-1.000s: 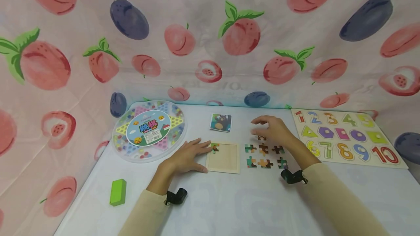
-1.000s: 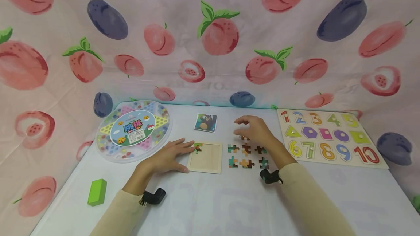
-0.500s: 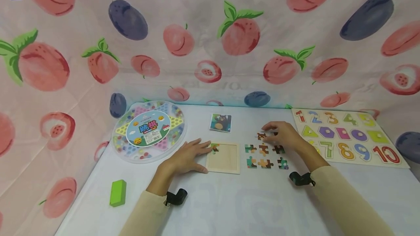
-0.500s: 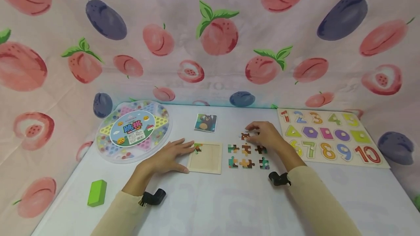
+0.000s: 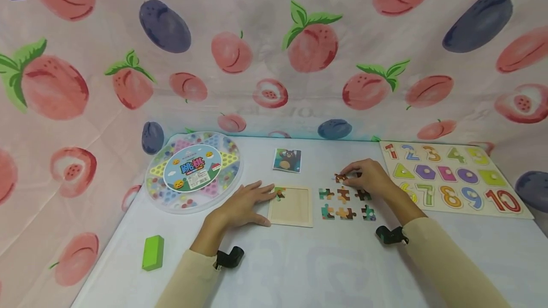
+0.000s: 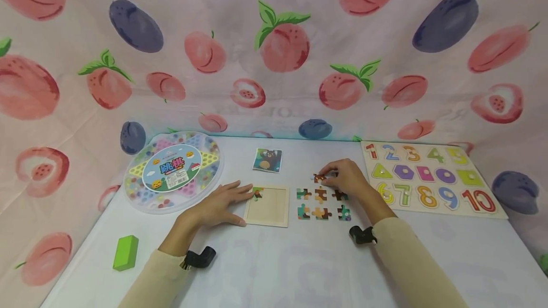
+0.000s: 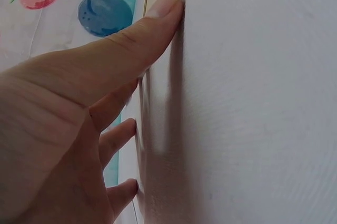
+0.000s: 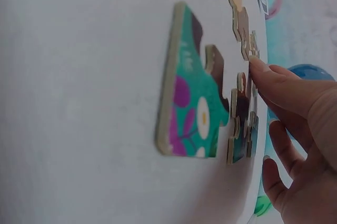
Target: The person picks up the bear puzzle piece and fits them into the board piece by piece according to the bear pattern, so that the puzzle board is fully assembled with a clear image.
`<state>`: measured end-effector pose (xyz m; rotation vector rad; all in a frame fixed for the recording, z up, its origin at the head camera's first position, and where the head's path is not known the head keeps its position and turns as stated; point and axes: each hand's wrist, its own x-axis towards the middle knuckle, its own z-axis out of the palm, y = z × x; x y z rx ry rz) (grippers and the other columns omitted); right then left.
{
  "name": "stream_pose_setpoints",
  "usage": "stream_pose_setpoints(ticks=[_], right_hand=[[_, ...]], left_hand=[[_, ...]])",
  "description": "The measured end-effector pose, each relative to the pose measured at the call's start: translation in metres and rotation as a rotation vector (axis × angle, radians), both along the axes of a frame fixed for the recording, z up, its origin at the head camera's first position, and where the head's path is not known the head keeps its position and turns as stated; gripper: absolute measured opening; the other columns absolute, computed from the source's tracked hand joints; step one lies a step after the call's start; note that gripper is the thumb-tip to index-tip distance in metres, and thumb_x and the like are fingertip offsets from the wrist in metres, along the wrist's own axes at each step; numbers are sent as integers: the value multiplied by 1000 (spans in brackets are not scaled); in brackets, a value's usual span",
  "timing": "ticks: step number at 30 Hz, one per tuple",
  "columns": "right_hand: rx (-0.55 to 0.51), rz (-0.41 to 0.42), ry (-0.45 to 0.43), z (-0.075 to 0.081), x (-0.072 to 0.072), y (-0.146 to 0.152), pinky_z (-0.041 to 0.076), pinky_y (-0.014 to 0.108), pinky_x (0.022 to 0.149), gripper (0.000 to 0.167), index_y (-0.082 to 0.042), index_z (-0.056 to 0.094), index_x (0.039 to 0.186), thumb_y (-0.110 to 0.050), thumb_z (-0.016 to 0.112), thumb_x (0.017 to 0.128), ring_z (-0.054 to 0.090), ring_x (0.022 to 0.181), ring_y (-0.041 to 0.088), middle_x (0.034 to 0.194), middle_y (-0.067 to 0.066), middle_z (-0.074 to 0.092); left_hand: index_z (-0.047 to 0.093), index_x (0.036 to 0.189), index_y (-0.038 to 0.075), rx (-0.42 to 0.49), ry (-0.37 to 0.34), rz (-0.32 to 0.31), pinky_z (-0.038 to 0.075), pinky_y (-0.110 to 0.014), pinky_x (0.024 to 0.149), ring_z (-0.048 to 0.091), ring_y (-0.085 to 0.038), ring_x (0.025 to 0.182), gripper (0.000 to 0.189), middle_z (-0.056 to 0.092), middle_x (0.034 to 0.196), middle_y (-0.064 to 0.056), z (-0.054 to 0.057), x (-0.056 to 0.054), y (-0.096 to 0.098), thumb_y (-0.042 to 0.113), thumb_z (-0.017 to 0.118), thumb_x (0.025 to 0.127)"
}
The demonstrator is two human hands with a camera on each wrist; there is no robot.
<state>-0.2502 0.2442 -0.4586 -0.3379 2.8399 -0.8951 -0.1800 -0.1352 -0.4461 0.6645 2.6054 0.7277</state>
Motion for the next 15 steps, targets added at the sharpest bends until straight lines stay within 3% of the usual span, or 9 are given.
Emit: stream_pose_setpoints(ticks=[15], right_hand=[[67,38,49,6,3,-6,56,52,93,16,-12,79,105,-14,78,89,67,110,34,114,14,76]], left_hand=[[55,148,23,-1,17,-10,10,-66,129,21,-33,160,78,39,166,5,-1,-1,0,36,87,77]])
